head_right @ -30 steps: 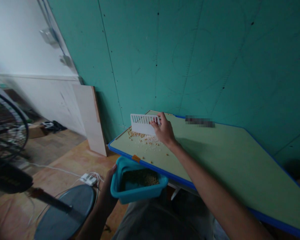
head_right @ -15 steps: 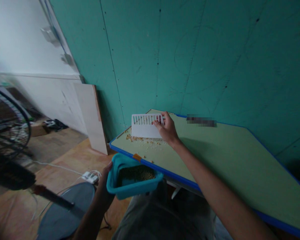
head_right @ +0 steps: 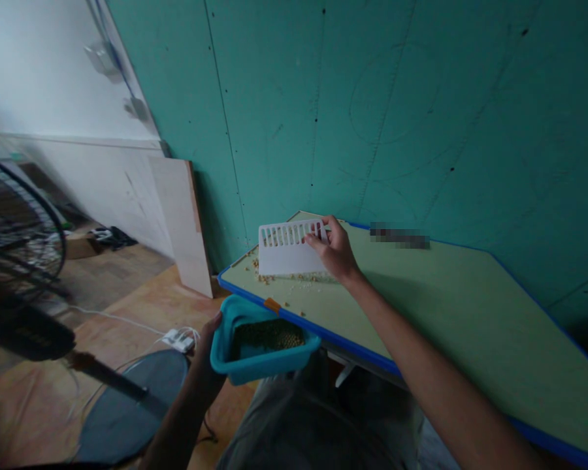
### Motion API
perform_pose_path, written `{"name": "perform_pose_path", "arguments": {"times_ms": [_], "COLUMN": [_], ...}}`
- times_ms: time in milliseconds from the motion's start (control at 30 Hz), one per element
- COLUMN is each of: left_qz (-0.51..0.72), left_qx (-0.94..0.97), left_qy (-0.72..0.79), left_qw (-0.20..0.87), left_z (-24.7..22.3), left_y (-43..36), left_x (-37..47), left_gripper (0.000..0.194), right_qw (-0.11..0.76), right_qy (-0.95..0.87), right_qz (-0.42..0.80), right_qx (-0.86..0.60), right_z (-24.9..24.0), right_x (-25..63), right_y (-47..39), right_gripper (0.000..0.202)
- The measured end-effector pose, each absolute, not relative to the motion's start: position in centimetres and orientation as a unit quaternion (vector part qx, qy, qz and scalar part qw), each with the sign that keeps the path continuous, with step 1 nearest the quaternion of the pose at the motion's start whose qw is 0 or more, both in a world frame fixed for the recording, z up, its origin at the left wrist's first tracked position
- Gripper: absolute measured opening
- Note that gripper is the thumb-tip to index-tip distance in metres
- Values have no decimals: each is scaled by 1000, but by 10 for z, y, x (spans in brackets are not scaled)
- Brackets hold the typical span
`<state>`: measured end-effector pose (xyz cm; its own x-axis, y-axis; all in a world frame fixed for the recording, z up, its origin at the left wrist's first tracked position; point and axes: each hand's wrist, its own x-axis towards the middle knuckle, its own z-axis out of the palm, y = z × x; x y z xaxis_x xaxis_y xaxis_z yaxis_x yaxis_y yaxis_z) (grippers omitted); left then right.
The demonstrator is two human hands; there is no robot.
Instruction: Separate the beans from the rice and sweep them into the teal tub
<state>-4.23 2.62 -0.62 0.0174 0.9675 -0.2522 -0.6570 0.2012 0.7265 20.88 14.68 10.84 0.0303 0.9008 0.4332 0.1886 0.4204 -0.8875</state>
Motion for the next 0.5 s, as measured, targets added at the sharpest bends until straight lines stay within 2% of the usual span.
{"name": "perform_pose_path", "arguments": {"times_ms": [267, 500], "left_qz": [592, 582], "left_qx": [208, 192], "left_qy": [371, 369], "left_qw": [684, 699], "left_z": [-7, -13], "left_y": [27, 28], "left_x": [-42, -44], "left_gripper": [47, 49], "right_qw": [600, 579], "right_qy": [-597, -601], "right_qz": [298, 316], "right_qx": [-441, -451], "right_z": [103, 87], "right_x": [212, 215], "right_y": [154, 167], "right_gripper": [41, 51]}}
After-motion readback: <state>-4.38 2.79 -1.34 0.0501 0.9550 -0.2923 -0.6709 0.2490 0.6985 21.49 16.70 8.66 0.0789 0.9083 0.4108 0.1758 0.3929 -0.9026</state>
